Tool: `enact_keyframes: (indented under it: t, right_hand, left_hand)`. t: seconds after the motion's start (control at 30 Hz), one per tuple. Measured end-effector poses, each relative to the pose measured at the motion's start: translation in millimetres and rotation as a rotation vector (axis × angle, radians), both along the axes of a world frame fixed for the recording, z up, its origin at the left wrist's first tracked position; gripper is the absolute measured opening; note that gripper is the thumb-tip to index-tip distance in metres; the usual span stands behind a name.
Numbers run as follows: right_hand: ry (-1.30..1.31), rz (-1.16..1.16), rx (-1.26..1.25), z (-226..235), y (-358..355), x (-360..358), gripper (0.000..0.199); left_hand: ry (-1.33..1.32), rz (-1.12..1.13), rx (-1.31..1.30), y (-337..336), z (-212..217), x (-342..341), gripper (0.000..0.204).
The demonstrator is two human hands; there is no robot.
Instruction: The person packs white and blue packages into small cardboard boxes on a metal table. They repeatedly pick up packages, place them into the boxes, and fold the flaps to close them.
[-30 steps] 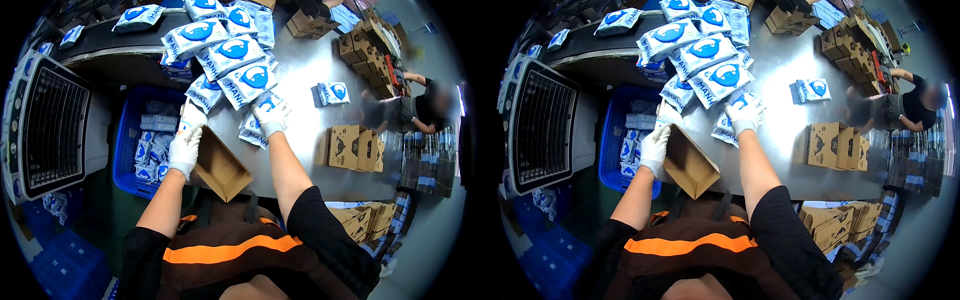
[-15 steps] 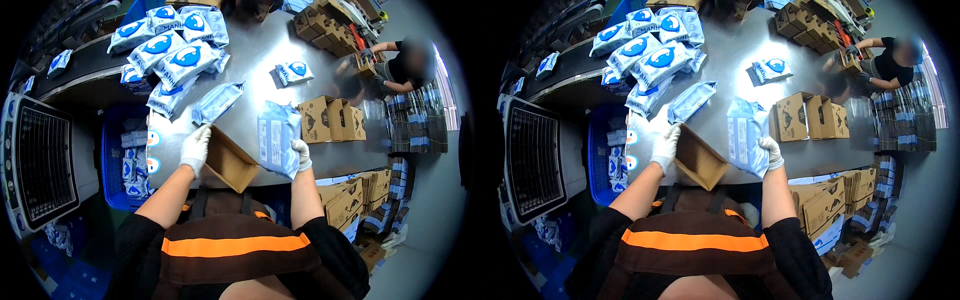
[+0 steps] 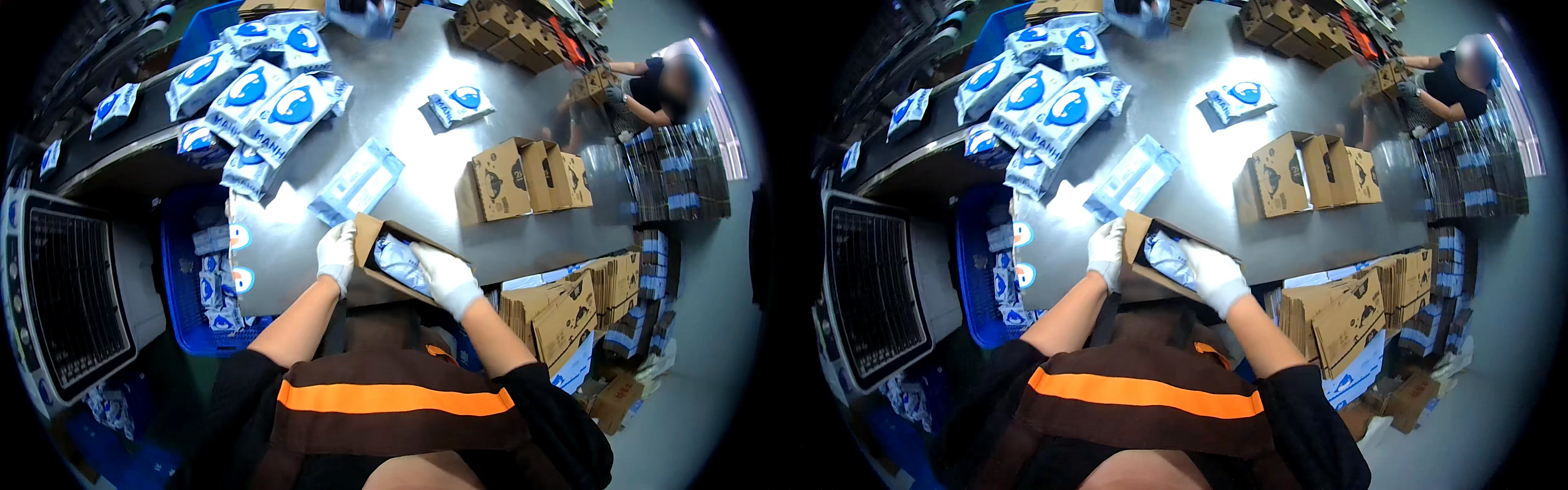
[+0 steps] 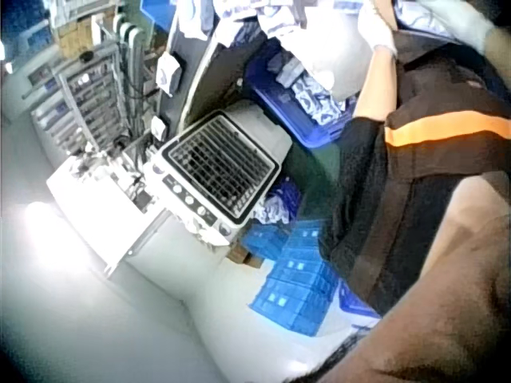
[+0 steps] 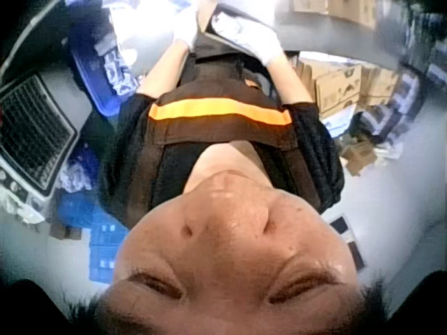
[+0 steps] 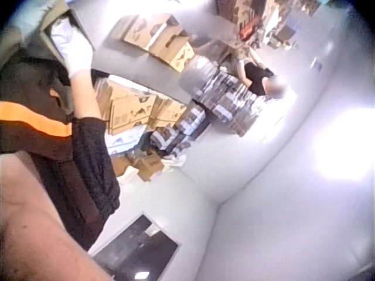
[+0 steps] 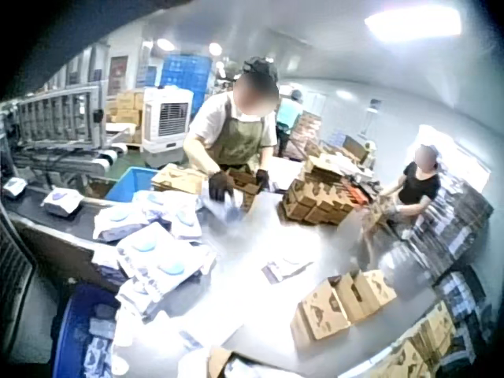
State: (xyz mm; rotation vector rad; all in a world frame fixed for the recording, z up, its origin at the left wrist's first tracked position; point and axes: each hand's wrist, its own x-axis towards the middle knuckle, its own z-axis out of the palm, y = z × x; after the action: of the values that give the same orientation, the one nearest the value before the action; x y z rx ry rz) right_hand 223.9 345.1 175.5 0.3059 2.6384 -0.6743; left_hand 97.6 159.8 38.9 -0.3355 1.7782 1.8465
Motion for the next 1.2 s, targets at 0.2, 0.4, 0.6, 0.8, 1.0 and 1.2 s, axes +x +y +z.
enact_keyframes:
  t: [0.2,0.4,0.6,0.8,1.0,1.2]
  right_hand:
    - [-0.143,-0.016,0.216,-5.7,10.7,56.9,0.045]
    - [0.023,-0.416,0.350,-24.0,108.0,-41.4,0.033]
    - [0.543,-0.208,0.191,28.4,159.1,40.0,0.052]
    - [0.591,-1.353,0.224,30.2,194.4,323.5,0.045]
    - [0.015,-1.671,0.499,-9.5,169.2,449.5,0.077]
    - [0.392,-1.983,-0.118,-33.4,158.0,448.7,0.073]
  left_hand:
    - [0.016,-0.062,0.234,37.9,71.4,-1.3,0.039]
    - [-0.116,-0.506,0.232,137.3,61.1,30.5,0.105]
    - [-0.249,-0.571,0.141,305.6,21.4,14.3,0.130]
    - [-0.327,-0.769,0.098,418.7,49.1,41.0,0.131]
    - [-0.297,-0.800,0.216,546.2,59.7,88.5,0.134]
    - [0.651,-1.897,-0.177,423.2,112.8,263.1,0.116]
